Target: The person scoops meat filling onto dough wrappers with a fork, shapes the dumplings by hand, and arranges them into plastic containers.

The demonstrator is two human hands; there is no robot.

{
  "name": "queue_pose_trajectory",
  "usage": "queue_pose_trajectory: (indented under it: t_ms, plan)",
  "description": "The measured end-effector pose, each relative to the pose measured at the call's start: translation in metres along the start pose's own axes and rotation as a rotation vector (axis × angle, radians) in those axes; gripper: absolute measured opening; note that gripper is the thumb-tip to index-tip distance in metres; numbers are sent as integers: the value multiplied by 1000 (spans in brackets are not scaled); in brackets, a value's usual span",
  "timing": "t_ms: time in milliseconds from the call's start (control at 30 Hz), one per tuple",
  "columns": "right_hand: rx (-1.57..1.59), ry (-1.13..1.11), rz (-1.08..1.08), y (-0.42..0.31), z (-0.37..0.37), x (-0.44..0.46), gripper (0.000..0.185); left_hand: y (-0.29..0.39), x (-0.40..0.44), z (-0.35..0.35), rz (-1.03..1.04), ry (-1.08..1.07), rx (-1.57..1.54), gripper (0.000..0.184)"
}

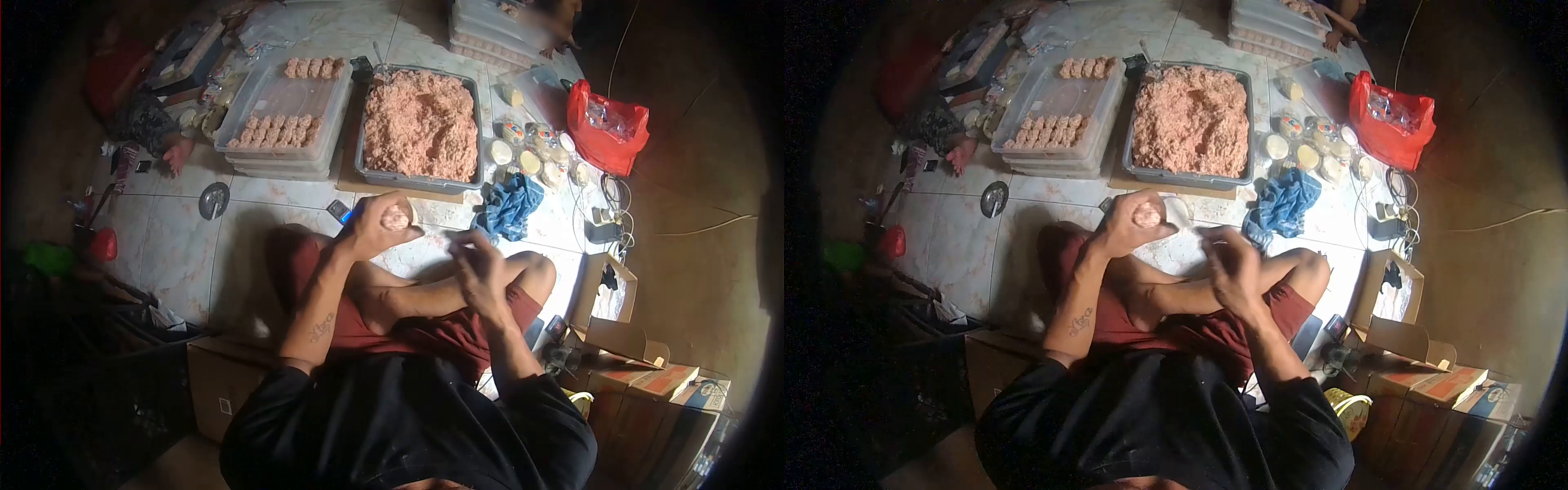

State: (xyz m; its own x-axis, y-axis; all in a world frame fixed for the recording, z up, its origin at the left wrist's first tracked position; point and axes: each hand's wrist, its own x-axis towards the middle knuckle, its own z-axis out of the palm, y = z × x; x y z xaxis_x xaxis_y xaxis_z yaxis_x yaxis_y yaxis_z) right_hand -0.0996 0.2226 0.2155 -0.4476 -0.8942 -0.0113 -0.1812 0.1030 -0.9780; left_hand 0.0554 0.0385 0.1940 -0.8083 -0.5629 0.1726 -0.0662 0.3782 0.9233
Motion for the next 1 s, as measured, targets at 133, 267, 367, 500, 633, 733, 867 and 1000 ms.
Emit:
queue_pose_trajectory:
  t_ms: [133, 267, 367, 500, 633, 733, 867, 1000]
  plan:
    - [-88, -63, 65, -11, 0, 3, 11, -33, 0, 25, 155, 297, 395, 37]
    - [114, 108, 149, -25, -13, -1, 12, 7, -2, -6, 69, -18, 36, 37]
    - [-2, 63, 6, -15, -6, -1, 13, 3, 2, 0, -64, -55, -82, 36]
    - [-25, -3, -84, 7, 9, 0, 8, -26, 10, 27, -13, 130, 239, 35]
    - [110, 159, 46, -17, -7, -4, 6, 3, -1, -1, 108, 72, -97, 29]
    - [-85, 61, 31, -13, -10, -6, 9, -7, 4, 2, 87, 90, 53, 33]
    - [-247, 14, -152, -17, -2, -5, 14, -5, 7, 7, 26, 145, 213, 37]
    - [-324, 31, -192, -16, 5, -1, 16, -4, 10, 16, -21, 149, 349, 41]
